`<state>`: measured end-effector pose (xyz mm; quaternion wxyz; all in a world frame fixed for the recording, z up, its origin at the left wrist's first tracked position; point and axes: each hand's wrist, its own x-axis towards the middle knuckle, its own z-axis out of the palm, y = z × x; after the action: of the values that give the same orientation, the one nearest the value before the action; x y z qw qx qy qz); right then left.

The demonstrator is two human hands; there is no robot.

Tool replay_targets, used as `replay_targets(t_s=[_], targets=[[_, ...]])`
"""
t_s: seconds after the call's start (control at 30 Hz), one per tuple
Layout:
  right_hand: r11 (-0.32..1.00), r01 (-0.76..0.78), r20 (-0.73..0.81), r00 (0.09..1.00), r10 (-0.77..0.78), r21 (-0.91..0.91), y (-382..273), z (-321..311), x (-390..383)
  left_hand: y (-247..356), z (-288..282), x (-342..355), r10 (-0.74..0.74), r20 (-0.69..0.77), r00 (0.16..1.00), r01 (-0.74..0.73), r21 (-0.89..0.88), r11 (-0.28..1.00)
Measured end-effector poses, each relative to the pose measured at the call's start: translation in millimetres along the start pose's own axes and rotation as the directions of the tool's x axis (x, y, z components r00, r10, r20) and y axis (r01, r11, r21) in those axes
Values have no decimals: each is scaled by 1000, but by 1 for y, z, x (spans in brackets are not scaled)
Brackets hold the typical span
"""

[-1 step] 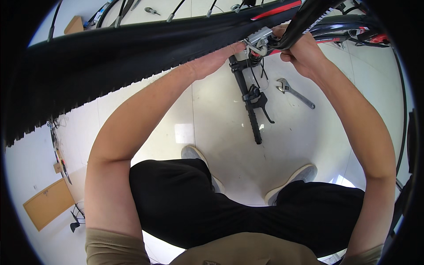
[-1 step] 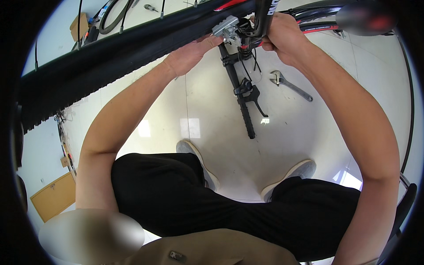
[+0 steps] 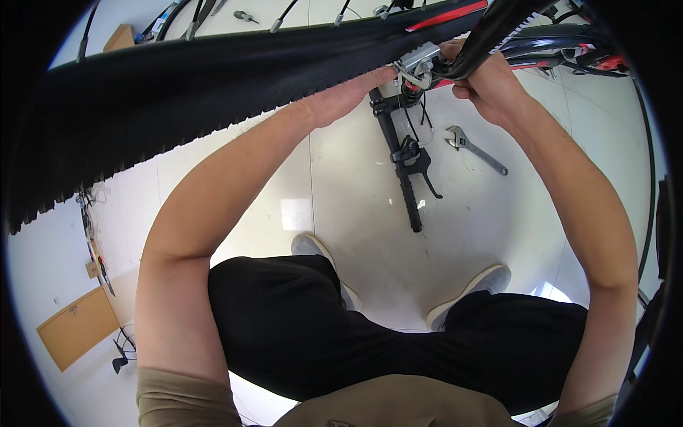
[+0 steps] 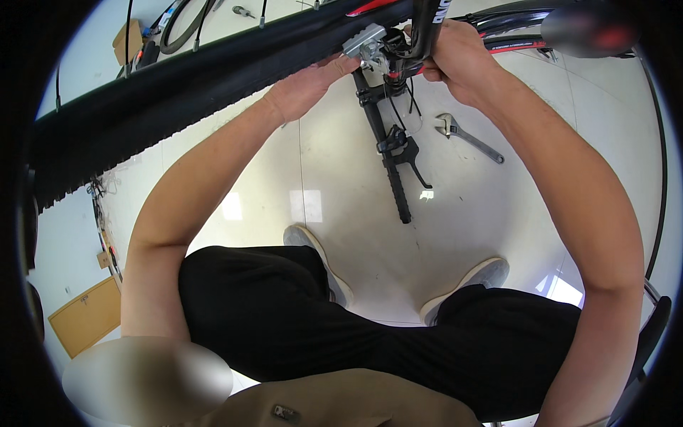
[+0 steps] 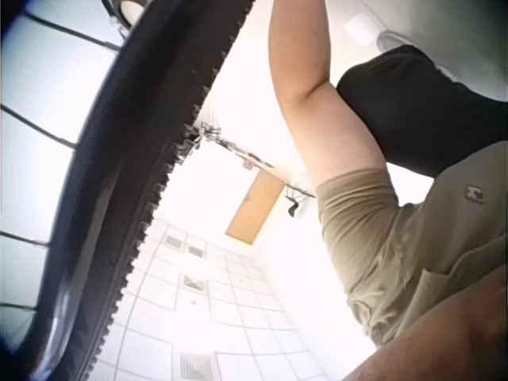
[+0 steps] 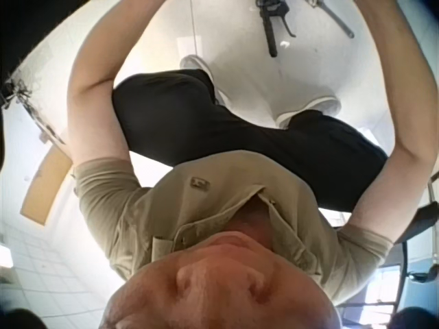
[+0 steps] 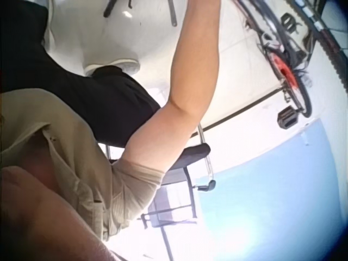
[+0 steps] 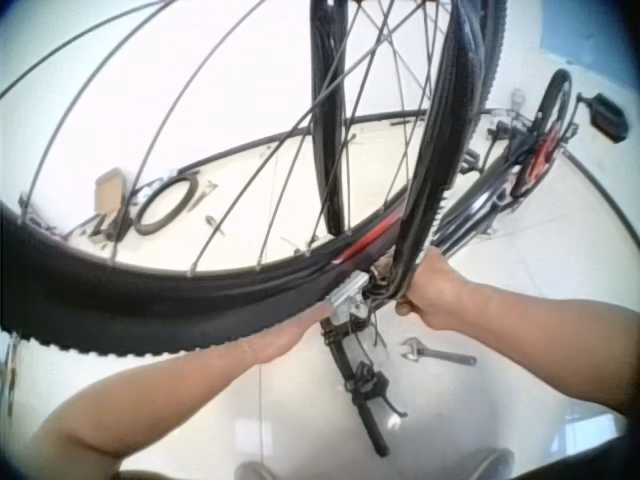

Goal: The person adjusts the front brake caliper on a bicycle using a wrench, then removes the seat and repositions the bike. They handle the handlebars and pedals while seated on the floor.

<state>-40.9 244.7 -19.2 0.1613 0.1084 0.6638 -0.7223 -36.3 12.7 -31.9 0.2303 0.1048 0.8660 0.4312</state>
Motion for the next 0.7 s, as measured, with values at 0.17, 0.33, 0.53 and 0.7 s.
replay_targets(t_s=[0.17,0.33,0.53,0.7], targets=[[999,-13,35,999,14,-46,-2,2,3,-25,-7,13,136,6,991,-136,56,989],[983,58,-34,997,-65,-173,-3,-2,0,20,-23,0,162,-10,987,-155,243,958],[986,124,69,991,-117,-115,5,-15,15,12,-19,2,290,28,956,-279,-199,939],[965,189,28,982,-187,-183,-1,-12,12,27,-26,-4,210,27,977,-209,278,937]])
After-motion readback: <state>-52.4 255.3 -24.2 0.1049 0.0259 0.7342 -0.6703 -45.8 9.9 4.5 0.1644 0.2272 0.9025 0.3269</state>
